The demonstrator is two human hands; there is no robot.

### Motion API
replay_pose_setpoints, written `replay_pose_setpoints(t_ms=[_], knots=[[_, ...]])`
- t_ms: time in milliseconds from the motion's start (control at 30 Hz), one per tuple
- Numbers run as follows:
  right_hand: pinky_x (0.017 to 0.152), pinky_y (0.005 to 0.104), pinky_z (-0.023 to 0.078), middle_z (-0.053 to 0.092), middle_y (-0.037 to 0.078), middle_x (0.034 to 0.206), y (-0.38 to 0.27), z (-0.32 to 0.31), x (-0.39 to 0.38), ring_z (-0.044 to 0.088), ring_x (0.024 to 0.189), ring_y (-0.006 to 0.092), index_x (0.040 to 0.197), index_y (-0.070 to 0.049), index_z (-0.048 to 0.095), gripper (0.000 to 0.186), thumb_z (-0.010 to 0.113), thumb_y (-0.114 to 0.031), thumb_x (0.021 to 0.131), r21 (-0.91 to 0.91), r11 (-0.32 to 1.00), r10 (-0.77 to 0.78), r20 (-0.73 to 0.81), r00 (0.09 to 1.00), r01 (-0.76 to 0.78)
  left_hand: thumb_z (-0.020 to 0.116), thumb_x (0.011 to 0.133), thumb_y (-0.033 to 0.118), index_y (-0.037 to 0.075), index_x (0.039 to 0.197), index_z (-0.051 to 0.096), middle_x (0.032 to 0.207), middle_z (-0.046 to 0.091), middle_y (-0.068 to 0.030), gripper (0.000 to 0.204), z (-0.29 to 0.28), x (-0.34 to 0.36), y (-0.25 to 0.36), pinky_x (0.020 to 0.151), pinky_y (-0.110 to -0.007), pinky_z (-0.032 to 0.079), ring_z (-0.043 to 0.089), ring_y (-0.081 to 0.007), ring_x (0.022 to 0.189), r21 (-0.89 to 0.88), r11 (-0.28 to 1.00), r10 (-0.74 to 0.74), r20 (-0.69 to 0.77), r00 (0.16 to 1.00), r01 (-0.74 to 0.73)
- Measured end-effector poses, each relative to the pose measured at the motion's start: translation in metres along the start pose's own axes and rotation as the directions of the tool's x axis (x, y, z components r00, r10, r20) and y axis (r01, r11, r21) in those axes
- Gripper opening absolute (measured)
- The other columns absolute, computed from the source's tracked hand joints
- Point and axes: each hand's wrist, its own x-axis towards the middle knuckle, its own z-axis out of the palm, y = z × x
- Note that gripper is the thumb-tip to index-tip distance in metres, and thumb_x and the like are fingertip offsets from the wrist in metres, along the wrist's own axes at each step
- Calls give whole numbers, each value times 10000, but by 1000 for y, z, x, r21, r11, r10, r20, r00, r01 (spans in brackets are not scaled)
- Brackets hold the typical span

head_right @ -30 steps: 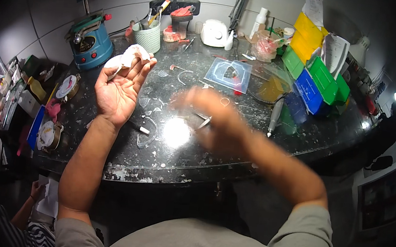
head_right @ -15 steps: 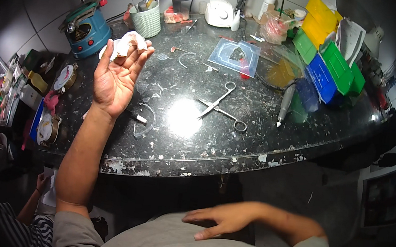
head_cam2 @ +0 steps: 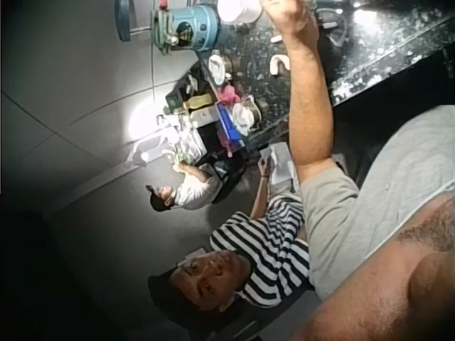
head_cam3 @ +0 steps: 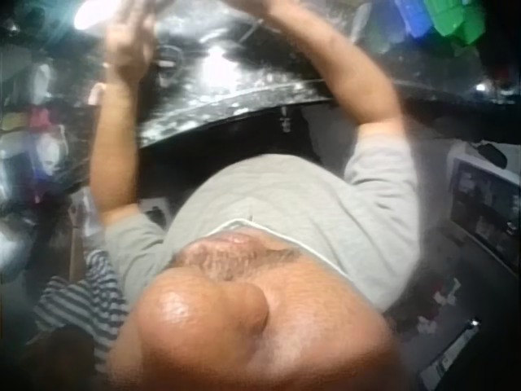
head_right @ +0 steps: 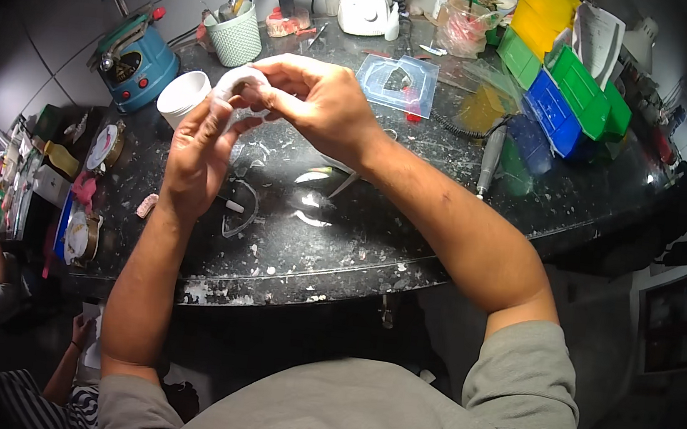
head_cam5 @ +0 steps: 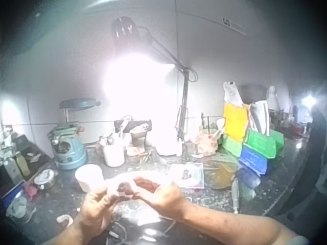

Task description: The person holds a dental model and a clear plastic tray, fits the tray onto the model, heats a portion of the tray with a lighter, and trims the excess plastic from the tray using scissors.

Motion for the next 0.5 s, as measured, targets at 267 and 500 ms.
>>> replay_pose_setpoints(t_ms=[267, 500], knots=[[795, 271, 579, 685, 80, 950, 16, -20, -8, 688, 888, 163, 1035, -28, 664, 267, 723, 3, 776, -485, 732, -521, 54, 852, 479, 696, 757, -51, 73, 1108, 686, 1092, 679, -89, 372, 0, 1, 3, 918, -305, 474, 623, -188, 1015, 710, 640, 375, 43, 926, -293], [789, 263, 580, 688, 80, 917, 12, -20, -13, 690, 867, 149, 1011, -26, 663, 230, 721, -11, 789, -499, 730, -505, 67, 861, 467, 724, 744, -27, 70, 1062, 705, 1010, 699, -71, 333, 3, 0, 8, 867, -306, 484, 634, -188, 961, 776, 562, 398, 51, 916, -287]])
